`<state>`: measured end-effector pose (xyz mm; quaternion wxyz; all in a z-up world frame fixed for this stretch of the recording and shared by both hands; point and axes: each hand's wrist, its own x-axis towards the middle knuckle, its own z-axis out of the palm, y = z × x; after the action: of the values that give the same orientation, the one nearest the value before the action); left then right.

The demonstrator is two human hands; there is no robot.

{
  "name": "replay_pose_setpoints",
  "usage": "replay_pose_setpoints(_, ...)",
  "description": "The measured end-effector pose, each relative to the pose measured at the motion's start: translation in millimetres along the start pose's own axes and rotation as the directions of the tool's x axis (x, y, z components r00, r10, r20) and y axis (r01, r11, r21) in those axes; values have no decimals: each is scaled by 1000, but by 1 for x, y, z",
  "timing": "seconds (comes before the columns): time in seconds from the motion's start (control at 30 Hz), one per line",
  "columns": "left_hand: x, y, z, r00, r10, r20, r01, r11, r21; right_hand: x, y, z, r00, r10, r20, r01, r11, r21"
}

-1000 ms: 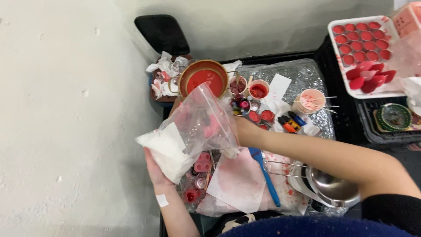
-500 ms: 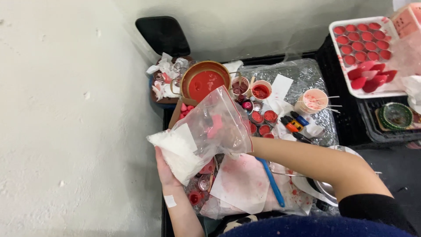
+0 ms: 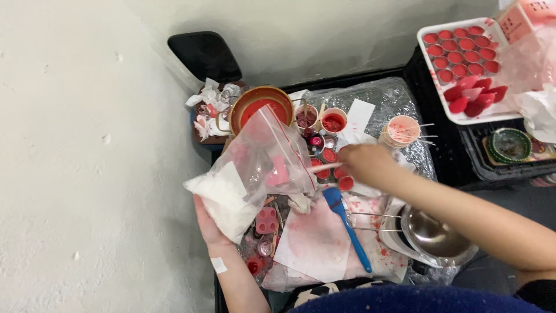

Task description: The person scoops white wax pellets from a plastic bag into a metal melting pot using a spoon, then stirs the pellets with a blue spatula. They handle red candle molds and cups on the worktable, wipe the surface with a tissue, and continue stirring the wax in the pot.

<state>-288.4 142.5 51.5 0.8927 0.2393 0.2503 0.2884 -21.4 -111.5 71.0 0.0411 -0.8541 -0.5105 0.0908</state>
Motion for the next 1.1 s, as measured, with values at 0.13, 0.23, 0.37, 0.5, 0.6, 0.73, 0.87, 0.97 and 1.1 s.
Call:
replay_pose_setpoints(0.13, 8, -11, 15, 999, 1, 49, -1, 1000, -1, -43, 47, -36, 986, 150, -74, -147, 988, 45)
replay_pose_setpoints(0.23, 17, -28, 30, 980, -46, 195, 59, 996, -61, -81, 62, -59, 935, 224, -276, -176, 966, 189)
replay_pose_setpoints(0.37, 28, -64, 59, 963, -128, 238, 124, 992, 30, -133, 77, -49, 720, 426, -547, 37, 764, 644)
replay_pose_setpoints(0.5, 37, -104, 73, 929, -281, 242, 264, 959, 99, -180, 80, -22, 538, 614, -578, 243, 543, 804)
replay_pose_setpoints(0.6, 50, -130, 69, 888, -393, 240, 379, 920, 103, -201, 74, -14, 485, 688, -539, 398, 375, 837)
replay_pose_setpoints(0.73, 55, -161, 75, 862, -448, 238, 425, 894, 145, -208, 78, 5, 558, 683, -472, 291, 371, 882)
replay_pose_setpoints(0.87, 50, -181, 89, 834, -496, 242, 450, 865, 221, -213, 80, 2, 698, 604, -386, 172, 381, 908)
replay_pose_setpoints(0.97, 49, -193, 94, 790, -554, 264, 506, 831, 231, -227, 91, 11, 736, 618, -276, 4, 404, 915)
replay_pose_setpoints(1.1, 48, -207, 106, 714, -623, 319, 568, 782, 257, -233, 99, 23, 738, 627, -250, 91, 274, 957)
